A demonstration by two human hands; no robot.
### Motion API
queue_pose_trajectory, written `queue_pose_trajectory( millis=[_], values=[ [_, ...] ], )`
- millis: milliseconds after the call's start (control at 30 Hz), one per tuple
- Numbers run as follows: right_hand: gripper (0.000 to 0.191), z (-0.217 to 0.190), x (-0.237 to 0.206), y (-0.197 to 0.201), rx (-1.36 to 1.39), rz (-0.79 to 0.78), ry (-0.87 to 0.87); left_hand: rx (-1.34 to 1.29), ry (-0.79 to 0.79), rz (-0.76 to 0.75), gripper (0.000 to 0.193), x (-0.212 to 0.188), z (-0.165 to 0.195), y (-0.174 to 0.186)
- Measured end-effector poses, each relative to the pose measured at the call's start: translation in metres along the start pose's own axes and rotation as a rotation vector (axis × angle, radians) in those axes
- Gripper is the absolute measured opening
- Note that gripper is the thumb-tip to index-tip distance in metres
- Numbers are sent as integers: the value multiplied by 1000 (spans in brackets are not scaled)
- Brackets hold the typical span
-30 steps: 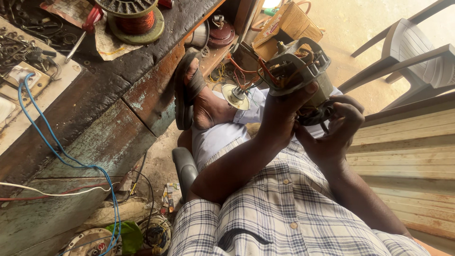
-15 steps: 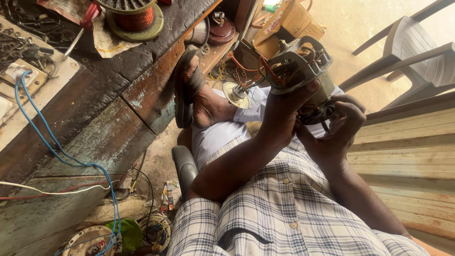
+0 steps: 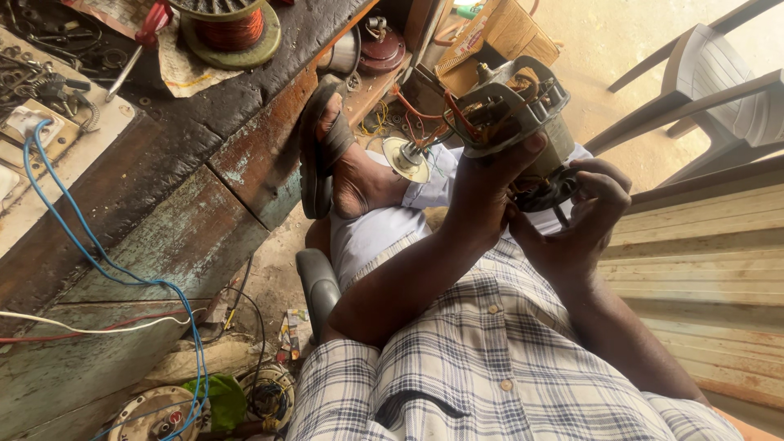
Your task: The person disassembles a small electrical motor, inspects the internal components, and uses a screwdriver to adjust parts. They then handle a separate stator assembly, using pliers to manipulate wires and components.
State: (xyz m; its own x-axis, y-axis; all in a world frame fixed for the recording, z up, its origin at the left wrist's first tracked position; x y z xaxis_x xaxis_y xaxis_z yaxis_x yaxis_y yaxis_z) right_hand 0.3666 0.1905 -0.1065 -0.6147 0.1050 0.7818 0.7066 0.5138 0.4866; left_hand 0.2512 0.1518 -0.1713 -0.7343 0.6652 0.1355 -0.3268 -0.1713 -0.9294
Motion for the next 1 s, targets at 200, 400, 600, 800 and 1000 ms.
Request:
queue_pose_trajectory(
  millis=[200, 400, 600, 800, 1000],
  values=[
    [60, 27, -9, -4, 438, -39, -291, -15, -76, -11, 35, 4, 10, 2],
    [61, 24, -13, -3, 436, -34, -296, -51, -106, -14, 37, 8, 16, 7],
    [71, 14, -6, -3, 319, -44, -200, -90, -118, -42, 39, 9, 20, 5],
    [79, 2, 1, 1, 116, -25, -32, -124, -142, -31, 37, 10, 22, 8],
    [77, 7, 1, -5, 132, -42, -70, -127, -174, -26, 31, 12, 28, 15]
  ],
)
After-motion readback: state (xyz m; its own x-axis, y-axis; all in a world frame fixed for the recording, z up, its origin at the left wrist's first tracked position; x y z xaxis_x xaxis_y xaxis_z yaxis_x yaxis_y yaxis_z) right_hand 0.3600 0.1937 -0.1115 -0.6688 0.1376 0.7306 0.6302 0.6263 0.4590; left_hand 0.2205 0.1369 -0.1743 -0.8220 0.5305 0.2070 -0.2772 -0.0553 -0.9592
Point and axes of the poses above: each hand's wrist, its own x-axis towards the middle knuckle, its own y-axis out of the back of the hand, z = x × y, the point moved 9 cm from there along x, towards the middle knuckle, and after that the axes turned 3 degrees about y, right-handed, at the moved point
